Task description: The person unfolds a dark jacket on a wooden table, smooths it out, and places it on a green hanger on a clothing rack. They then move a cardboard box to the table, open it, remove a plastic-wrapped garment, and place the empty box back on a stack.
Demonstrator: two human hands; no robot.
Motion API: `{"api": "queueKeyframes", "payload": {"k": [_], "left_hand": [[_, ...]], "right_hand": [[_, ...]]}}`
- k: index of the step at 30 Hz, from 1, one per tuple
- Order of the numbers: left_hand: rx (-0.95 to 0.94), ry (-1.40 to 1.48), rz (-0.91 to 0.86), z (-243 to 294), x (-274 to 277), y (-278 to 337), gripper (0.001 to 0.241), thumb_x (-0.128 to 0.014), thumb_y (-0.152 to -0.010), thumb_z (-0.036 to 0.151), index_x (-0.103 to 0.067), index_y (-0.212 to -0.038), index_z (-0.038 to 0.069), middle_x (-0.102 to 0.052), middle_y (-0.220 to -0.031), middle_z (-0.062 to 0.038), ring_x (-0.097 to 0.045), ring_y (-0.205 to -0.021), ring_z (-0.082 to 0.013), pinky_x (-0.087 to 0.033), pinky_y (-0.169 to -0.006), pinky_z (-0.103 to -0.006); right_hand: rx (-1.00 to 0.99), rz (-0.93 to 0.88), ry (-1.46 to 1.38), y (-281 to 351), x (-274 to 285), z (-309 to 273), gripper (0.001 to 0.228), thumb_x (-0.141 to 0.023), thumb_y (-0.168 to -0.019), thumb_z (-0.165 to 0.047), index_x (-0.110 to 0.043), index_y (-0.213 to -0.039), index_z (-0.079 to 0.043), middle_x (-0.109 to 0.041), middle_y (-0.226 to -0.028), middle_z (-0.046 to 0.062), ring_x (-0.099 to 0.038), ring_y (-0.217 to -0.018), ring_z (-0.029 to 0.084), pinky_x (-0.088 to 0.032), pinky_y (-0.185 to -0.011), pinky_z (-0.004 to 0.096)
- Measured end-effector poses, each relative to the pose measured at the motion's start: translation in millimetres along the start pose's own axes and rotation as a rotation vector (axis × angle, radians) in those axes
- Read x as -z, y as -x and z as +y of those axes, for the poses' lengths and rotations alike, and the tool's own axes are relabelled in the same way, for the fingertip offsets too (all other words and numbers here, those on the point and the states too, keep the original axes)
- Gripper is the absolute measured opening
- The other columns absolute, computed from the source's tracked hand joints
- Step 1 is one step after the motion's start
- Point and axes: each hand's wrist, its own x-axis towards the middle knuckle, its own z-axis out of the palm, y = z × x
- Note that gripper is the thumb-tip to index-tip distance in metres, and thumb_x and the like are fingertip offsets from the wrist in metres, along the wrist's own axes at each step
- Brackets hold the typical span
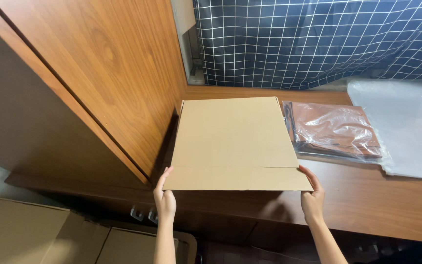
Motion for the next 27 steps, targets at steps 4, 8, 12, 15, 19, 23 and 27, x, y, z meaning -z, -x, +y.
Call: {"api": "queueKeyframes", "payload": {"k": [4, 8, 12, 15, 19, 23, 27], "left_hand": [[0.049, -0.040, -0.008, -7, 3, 3, 0.069, -0.022, -0.055, -0.012, -0.060, -0.110, 0.007, -0.047, -0.130, -0.015, -0.037, -0.128, -0.0219, -0.023, -0.110, -0.0327], [0.109, -0.085, -0.032, -19, 7, 4, 0.069, -0.023, -0.058, -0.012, -0.060, -0.111, 0.010, -0.043, -0.134, -0.015, -0.033, -0.131, -0.0232, -0.020, -0.110, -0.0353], [0.107, -0.032, -0.040, -41, 7, 4, 0.071, -0.022, -0.054, -0.012, -0.060, -0.111, 0.007, -0.042, -0.133, -0.019, -0.032, -0.131, -0.0231, -0.021, -0.109, -0.0328], [0.089, 0.031, -0.052, -47, 8, 5, 0.071, -0.021, -0.054, -0.012, -0.059, -0.111, 0.005, -0.041, -0.134, -0.020, -0.032, -0.131, -0.0230, -0.022, -0.109, -0.0326], [0.081, 0.077, -0.027, -46, 4, 2, 0.068, -0.023, -0.054, -0.012, -0.060, -0.109, 0.002, -0.050, -0.127, -0.017, -0.040, -0.126, -0.0212, -0.026, -0.108, -0.0302], [0.117, 0.070, -0.012, -32, 2, 3, 0.064, -0.024, -0.057, -0.011, -0.060, -0.108, 0.003, -0.052, -0.126, -0.014, -0.041, -0.126, -0.0201, -0.027, -0.108, -0.0300], [0.088, 0.056, -0.017, -21, 3, -1, 0.065, -0.024, -0.054, -0.010, -0.061, -0.106, 0.005, -0.052, -0.126, -0.014, -0.040, -0.126, -0.0192, -0.025, -0.109, -0.0299]], "right_hand": [[-0.009, 0.036, -0.014, 8, -7, 4, 0.071, -0.023, -0.051, 0.014, -0.057, -0.111, -0.005, -0.057, -0.113, 0.009, -0.049, -0.114, 0.019, -0.035, -0.100, 0.028], [-0.024, 0.053, -0.020, 10, -8, 20, 0.058, -0.030, -0.064, 0.015, -0.056, -0.111, -0.005, -0.057, -0.113, 0.009, -0.050, -0.112, 0.019, -0.037, -0.098, 0.029], [-0.062, 0.040, 0.004, 13, -8, 21, 0.046, -0.039, -0.073, 0.009, -0.056, -0.111, -0.008, -0.056, -0.114, 0.006, -0.049, -0.113, 0.018, -0.037, -0.098, 0.029], [-0.068, 0.039, 0.011, 14, -9, 23, 0.049, -0.036, -0.070, 0.009, -0.056, -0.110, -0.010, -0.056, -0.114, 0.005, -0.048, -0.112, 0.017, -0.036, -0.096, 0.028], [-0.123, 0.051, -0.051, 16, -13, 18, 0.055, -0.033, -0.067, 0.013, -0.055, -0.113, -0.010, -0.054, -0.116, 0.005, -0.047, -0.114, 0.017, -0.037, -0.095, 0.028], [-0.165, 0.071, -0.099, 17, -17, 7, 0.070, -0.023, -0.055, 0.014, -0.053, -0.114, -0.007, -0.053, -0.119, 0.009, -0.045, -0.116, 0.020, -0.038, -0.096, 0.030], [-0.170, 0.106, -0.232, 12, -20, 7, 0.054, -0.031, -0.069, 0.010, -0.051, -0.116, -0.006, -0.052, -0.117, 0.010, -0.049, -0.106, 0.019, -0.042, -0.084, 0.028]]}}
